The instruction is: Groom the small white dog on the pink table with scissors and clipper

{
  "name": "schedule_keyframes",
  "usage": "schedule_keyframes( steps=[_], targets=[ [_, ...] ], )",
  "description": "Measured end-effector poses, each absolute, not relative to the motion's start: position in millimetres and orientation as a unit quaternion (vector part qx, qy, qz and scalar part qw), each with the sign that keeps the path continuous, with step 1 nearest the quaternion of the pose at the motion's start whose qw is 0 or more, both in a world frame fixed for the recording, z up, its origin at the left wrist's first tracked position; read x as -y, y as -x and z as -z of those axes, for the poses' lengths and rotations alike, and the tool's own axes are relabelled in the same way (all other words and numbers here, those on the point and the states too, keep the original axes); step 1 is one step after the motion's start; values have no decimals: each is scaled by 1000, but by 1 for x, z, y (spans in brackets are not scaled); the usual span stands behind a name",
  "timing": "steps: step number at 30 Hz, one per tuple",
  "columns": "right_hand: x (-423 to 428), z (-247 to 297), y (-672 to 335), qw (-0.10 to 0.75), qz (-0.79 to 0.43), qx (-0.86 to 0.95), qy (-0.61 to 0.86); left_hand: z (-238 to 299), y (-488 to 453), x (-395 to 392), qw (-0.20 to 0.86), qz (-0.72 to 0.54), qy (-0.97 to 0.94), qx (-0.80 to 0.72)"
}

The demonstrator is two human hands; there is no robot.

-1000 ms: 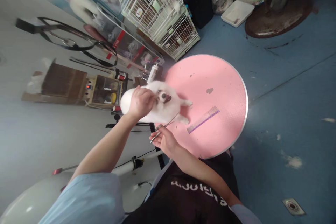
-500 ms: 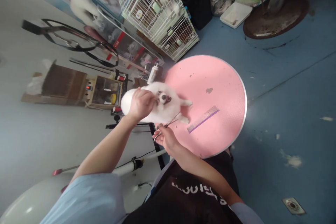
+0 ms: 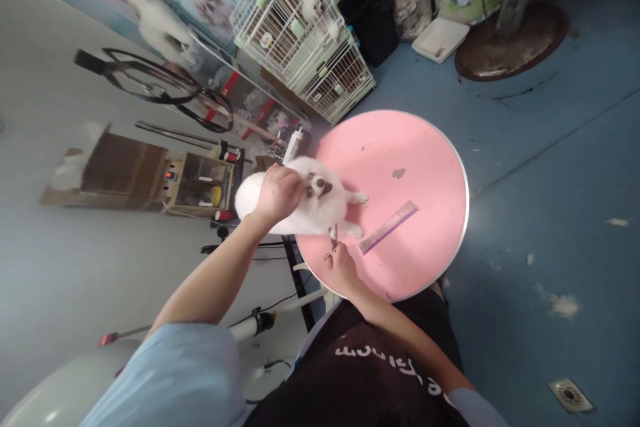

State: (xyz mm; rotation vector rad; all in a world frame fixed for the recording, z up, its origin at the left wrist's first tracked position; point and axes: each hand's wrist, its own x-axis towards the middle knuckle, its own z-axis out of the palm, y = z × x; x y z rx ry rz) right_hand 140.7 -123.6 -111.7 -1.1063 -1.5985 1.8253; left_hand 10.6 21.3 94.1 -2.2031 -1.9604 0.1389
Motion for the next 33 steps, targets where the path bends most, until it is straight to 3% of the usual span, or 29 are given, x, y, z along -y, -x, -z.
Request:
schedule_keyframes(
  steps=[3,9,15,19,33],
  targets=[
    [114,125,-138,233,-555,667,438,-93,-10,-24,96,-61,749,652],
    [102,132,-130,258,-478,710,448,-93,-12,-29,105,-66,763,635],
    [108,132,-115,259,-481,695,466,-92,-9,-33,123,-56,777,615],
    [113,135,-107,299,-409,712,487,-90,-8,-36,130,-68,782,605],
    [114,95,-116,269,-380,727,505,-89,-8,-41,118,-67,787,601]
  ],
)
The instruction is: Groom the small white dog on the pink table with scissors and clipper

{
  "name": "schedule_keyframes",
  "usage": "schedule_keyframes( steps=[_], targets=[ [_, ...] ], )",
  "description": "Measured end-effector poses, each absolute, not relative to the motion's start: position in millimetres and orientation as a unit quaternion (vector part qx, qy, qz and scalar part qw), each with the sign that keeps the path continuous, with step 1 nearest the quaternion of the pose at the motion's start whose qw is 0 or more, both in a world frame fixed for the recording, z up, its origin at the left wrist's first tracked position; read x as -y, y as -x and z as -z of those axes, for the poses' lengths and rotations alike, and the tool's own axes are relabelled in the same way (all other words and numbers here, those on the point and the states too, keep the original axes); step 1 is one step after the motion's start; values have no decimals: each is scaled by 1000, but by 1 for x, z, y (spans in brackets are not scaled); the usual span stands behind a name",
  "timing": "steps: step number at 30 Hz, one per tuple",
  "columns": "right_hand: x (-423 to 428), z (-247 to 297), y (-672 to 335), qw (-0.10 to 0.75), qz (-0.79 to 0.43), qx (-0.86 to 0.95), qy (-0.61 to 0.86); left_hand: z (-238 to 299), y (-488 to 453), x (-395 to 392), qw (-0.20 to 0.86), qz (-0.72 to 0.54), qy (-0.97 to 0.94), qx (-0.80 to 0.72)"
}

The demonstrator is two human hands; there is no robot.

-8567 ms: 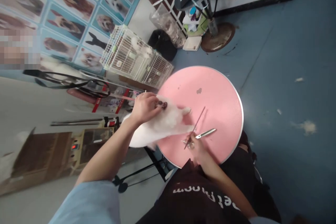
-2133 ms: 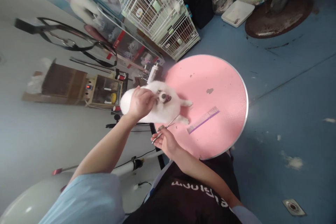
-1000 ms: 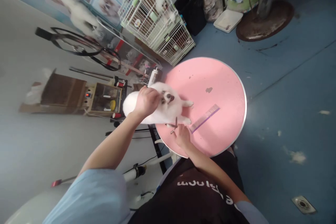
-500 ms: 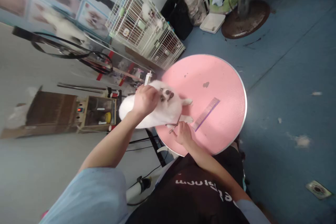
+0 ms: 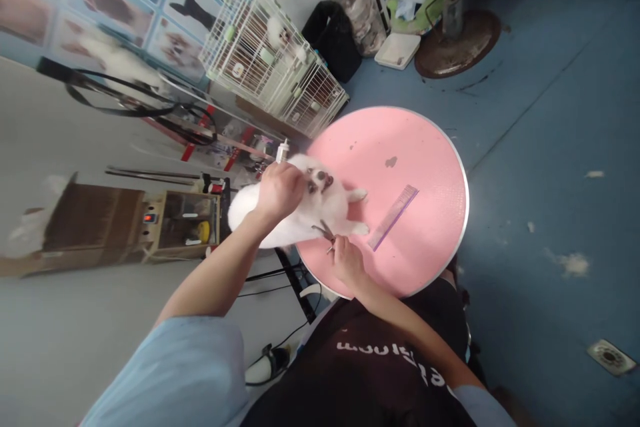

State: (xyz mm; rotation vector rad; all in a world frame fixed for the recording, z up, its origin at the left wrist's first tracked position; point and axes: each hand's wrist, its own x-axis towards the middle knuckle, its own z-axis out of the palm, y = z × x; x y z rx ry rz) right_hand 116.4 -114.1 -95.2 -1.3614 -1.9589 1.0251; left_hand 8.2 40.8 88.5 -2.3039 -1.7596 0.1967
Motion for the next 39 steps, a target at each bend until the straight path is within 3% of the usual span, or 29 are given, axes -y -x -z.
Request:
schedule_keyframes(
  steps=[10,23,39],
  targets=[
    [112,85,-119,278,-417,699,510,-88,-7,-42,121,-58,786,603],
    [104,104,-130,227,-487,703,466,-88,-7,-39,112,-49,786,606],
    [109,101,-141,257,-568,650,435,-91,-11,-35,110,-60,779,615]
  ],
)
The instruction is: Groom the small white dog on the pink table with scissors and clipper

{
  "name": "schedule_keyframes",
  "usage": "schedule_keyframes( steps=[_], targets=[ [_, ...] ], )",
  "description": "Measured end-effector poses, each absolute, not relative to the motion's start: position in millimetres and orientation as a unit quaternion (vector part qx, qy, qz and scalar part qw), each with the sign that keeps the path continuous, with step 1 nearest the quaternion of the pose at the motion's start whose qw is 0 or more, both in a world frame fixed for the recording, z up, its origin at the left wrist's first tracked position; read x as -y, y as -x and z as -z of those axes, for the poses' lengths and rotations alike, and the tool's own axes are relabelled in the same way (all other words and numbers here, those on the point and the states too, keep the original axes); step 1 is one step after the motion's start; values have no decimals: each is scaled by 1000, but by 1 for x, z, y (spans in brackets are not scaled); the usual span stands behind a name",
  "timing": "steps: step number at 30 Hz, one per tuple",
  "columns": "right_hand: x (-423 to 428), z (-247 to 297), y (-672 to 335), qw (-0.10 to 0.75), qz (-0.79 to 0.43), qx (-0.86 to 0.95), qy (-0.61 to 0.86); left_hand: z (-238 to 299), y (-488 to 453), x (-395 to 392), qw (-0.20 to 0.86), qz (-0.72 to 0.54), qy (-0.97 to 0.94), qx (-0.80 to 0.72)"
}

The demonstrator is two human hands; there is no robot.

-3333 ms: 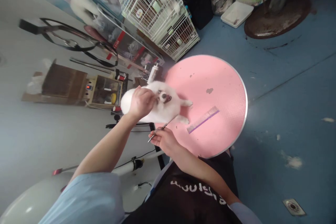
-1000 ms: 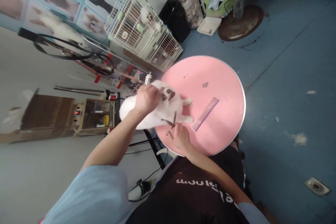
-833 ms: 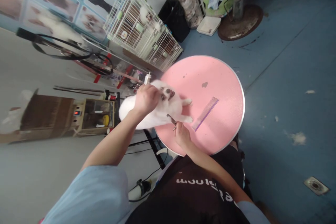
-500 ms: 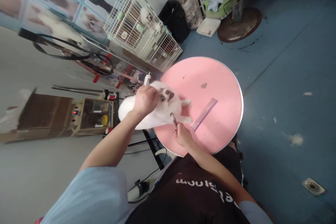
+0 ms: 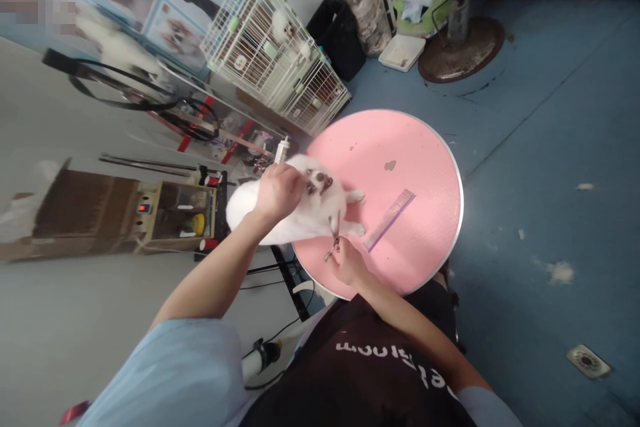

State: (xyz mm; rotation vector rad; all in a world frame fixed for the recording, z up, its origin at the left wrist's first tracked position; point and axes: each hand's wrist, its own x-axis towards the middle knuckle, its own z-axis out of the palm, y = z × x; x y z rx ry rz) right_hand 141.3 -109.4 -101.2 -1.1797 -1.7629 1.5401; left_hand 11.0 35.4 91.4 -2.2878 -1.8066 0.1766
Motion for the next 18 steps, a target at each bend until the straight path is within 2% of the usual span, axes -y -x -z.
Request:
schedule_keyframes(
  steps=[2,6,10,14,18],
  targets=[
    [108,96,-142,274,-551,662,428,-91,-12,-35,107,-56,777,618],
    [105,92,-147,234,-549,673,437,-90,-13,-35,104,-53,772,625],
    [101,87,-156,240,-530,690,431,-89,-15,-34,105,-52,772,625],
    [96,80,-162,189,-537,696,437,-89,-15,-32,107,-47,770,628],
    [92,78,-164,214,-531,706,417,-89,-16,-30,105,-50,767,631]
  ],
)
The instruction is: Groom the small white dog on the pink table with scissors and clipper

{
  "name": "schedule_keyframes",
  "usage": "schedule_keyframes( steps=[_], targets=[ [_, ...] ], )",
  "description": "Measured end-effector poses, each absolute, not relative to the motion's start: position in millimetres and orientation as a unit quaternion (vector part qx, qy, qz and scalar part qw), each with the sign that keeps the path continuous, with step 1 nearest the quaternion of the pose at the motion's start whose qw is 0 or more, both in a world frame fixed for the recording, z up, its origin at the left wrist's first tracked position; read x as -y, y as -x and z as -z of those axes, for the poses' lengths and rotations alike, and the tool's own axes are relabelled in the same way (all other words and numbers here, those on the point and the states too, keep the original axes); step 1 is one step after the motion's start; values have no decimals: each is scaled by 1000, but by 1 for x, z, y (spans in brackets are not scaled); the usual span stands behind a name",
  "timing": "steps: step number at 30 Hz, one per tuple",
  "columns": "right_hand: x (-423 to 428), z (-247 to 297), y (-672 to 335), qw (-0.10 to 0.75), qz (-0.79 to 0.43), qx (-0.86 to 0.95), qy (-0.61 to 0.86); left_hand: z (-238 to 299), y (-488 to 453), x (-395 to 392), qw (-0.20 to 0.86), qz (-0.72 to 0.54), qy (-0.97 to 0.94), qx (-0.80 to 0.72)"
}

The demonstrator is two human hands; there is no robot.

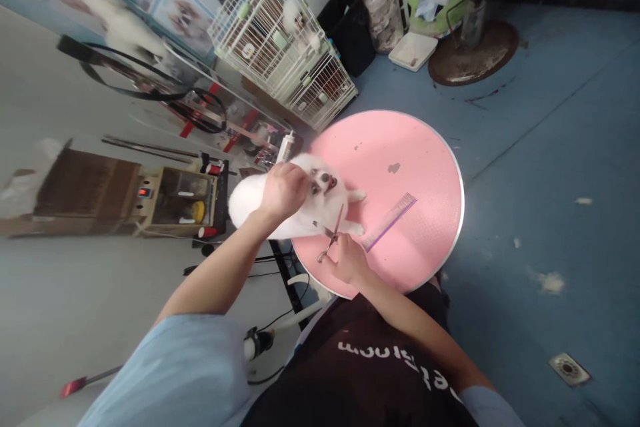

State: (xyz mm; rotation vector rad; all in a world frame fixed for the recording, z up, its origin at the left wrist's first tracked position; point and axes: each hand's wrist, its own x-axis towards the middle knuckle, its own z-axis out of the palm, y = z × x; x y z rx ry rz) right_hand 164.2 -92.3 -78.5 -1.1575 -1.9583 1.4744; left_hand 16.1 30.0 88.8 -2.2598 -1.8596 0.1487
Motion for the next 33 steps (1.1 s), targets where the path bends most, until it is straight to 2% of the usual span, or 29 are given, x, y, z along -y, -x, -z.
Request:
schedule_keyframes(
  steps=[4,8,19,23,33],
  targets=[
    [89,86,-165,189,-543,702,420,-88,-16,-29,102,-52,767,631],
    [88,95,-167,213,-544,705,402,-87,-15,-27,91,-38,765,636],
    [82,106,-175,199,-580,693,379,-86,-17,-24,79,-31,750,656],
    [81,108,-177,222,-572,698,369,-86,-17,-24,83,-30,748,657],
    [80,124,-172,189,-567,690,407,-90,-21,-24,71,-27,737,671]
  ],
)
